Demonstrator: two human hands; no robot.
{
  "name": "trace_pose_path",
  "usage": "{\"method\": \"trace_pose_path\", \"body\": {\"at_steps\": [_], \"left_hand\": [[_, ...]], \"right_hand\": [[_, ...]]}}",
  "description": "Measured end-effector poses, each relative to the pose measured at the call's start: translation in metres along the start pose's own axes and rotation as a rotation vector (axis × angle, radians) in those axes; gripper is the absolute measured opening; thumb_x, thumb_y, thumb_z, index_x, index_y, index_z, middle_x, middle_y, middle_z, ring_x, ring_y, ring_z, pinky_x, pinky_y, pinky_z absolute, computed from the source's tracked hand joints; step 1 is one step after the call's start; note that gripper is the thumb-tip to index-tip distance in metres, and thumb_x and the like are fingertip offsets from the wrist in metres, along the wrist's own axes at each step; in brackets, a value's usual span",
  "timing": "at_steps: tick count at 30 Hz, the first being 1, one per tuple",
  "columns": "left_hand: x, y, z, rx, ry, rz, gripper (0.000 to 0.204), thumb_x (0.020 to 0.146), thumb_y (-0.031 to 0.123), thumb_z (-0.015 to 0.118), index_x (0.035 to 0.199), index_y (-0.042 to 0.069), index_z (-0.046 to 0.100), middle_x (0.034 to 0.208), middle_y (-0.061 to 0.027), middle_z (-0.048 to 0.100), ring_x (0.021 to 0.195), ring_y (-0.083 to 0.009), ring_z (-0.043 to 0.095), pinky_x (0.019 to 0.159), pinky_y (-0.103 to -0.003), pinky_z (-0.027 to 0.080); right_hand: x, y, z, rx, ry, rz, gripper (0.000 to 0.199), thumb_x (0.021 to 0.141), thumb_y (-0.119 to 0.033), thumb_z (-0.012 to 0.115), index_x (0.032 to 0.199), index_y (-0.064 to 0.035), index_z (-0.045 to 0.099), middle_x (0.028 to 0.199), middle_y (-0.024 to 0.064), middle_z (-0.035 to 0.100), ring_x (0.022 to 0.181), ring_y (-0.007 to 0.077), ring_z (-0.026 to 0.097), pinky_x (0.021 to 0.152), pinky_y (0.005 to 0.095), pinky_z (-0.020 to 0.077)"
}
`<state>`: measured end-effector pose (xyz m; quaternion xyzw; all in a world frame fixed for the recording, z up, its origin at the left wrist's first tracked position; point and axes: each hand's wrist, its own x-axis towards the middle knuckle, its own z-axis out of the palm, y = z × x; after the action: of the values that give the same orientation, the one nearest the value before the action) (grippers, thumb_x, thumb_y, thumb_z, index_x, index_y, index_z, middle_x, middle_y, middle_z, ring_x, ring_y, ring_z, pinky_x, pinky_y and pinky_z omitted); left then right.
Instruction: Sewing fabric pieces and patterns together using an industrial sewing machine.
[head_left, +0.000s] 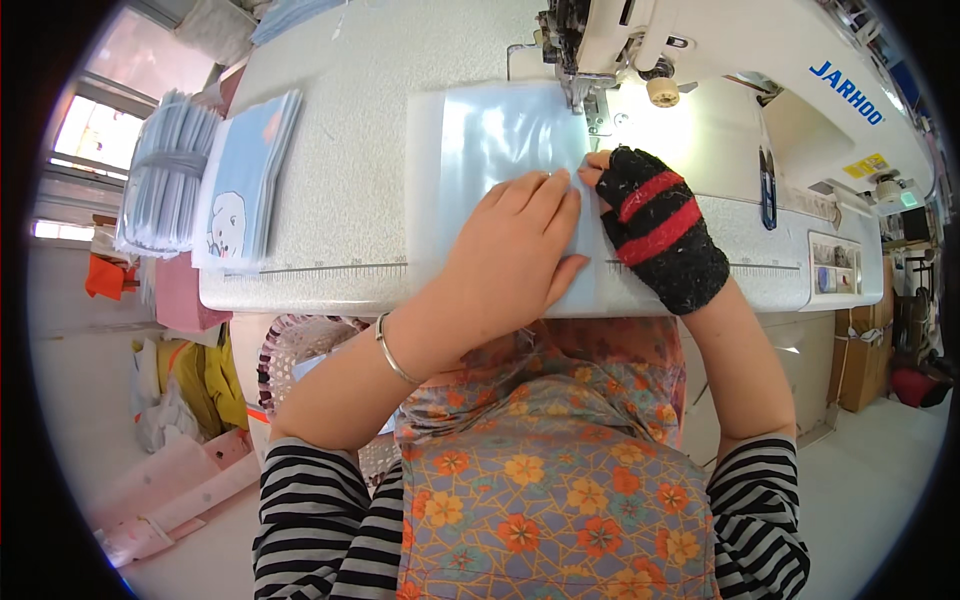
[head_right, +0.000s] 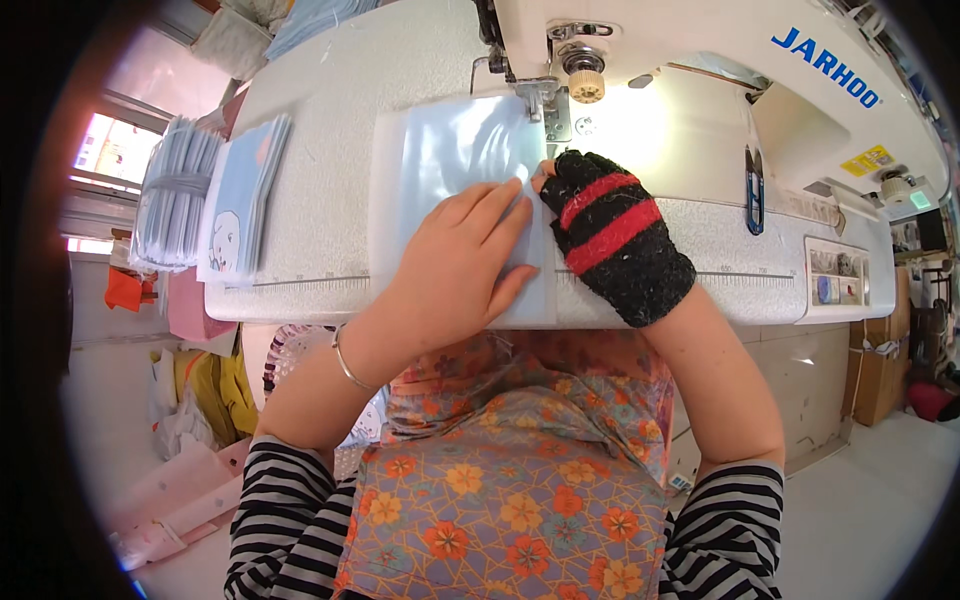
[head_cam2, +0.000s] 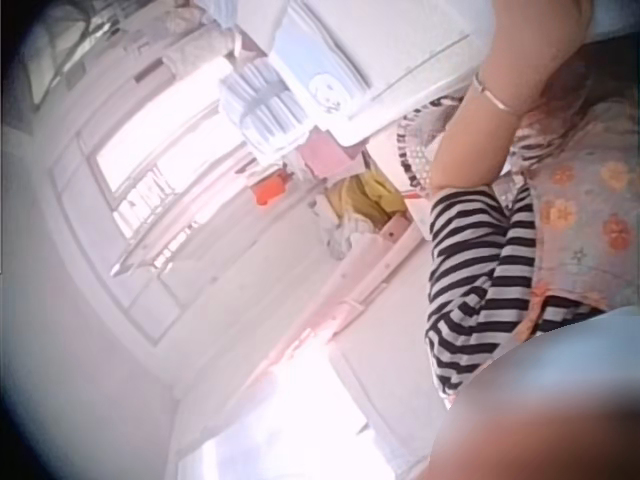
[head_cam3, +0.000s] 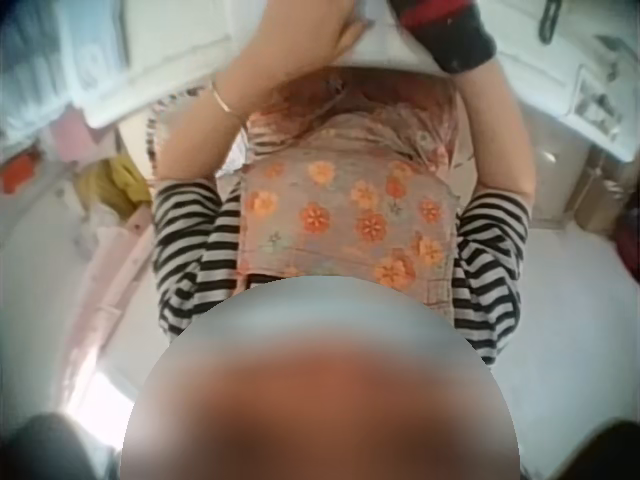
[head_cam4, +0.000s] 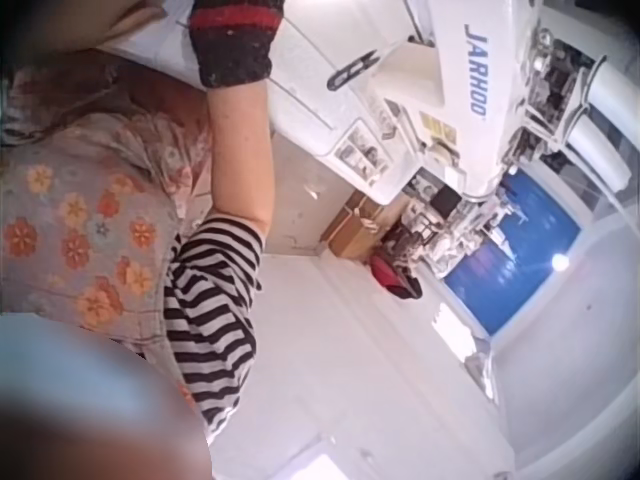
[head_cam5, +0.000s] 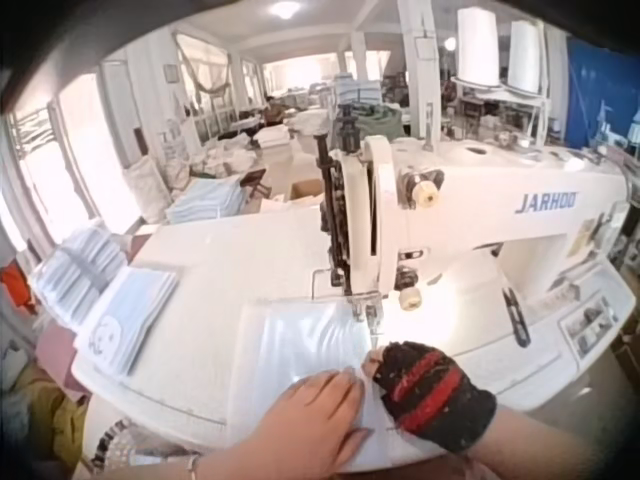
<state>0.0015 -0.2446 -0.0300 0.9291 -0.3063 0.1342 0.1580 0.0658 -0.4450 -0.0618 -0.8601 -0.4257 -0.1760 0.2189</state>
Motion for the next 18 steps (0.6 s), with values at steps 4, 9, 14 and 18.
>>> {"method": "trace_pose_path", "body": {"at_steps": [4,9,14,18], "left_hand": [[-0.002,0.001,0.001,-0.013,0.016,-0.004,0.046,0.079,0.015,0.068,0.121,-0.002,0.057,0.125,-0.0173,0.056,0.116,-0.0332,0.053,0.096,-0.043,0.046],[0.001,-0.009,0.009,-0.006,0.095,0.034,0.038,0.076,0.006,0.066,0.113,-0.001,0.062,0.118,-0.0134,0.060,0.108,-0.0303,0.059,0.091,-0.040,0.050],[0.016,-0.025,0.012,0.022,0.194,0.084,0.026,0.074,0.007,0.059,0.098,0.000,0.063,0.103,-0.0104,0.062,0.100,-0.0283,0.061,0.084,-0.038,0.052],[0.029,-0.046,0.017,0.002,0.217,0.065,0.025,0.073,0.006,0.060,0.097,0.003,0.064,0.100,-0.0081,0.063,0.096,-0.0269,0.062,0.079,-0.037,0.053]], "right_hand": [[0.001,-0.003,-0.004,0.008,-0.039,0.023,0.035,0.078,0.003,0.057,0.112,-0.0046,0.062,0.116,0.0138,0.062,0.108,0.0340,0.059,0.094,0.0414,0.0490],[0.002,-0.006,-0.006,0.003,-0.059,0.032,0.036,0.077,0.003,0.058,0.112,-0.0046,0.062,0.115,0.0137,0.063,0.107,0.0338,0.060,0.093,0.0412,0.0492],[0.004,-0.004,-0.006,-0.014,-0.092,0.056,0.037,0.077,0.002,0.059,0.113,-0.0042,0.062,0.116,0.0137,0.063,0.106,0.0338,0.060,0.093,0.0411,0.0497],[0.009,-0.003,-0.005,-0.065,-0.064,-0.002,0.034,0.079,-0.001,0.060,0.113,-0.0035,0.062,0.116,0.0141,0.063,0.106,0.0340,0.060,0.092,0.0416,0.0498]]}}
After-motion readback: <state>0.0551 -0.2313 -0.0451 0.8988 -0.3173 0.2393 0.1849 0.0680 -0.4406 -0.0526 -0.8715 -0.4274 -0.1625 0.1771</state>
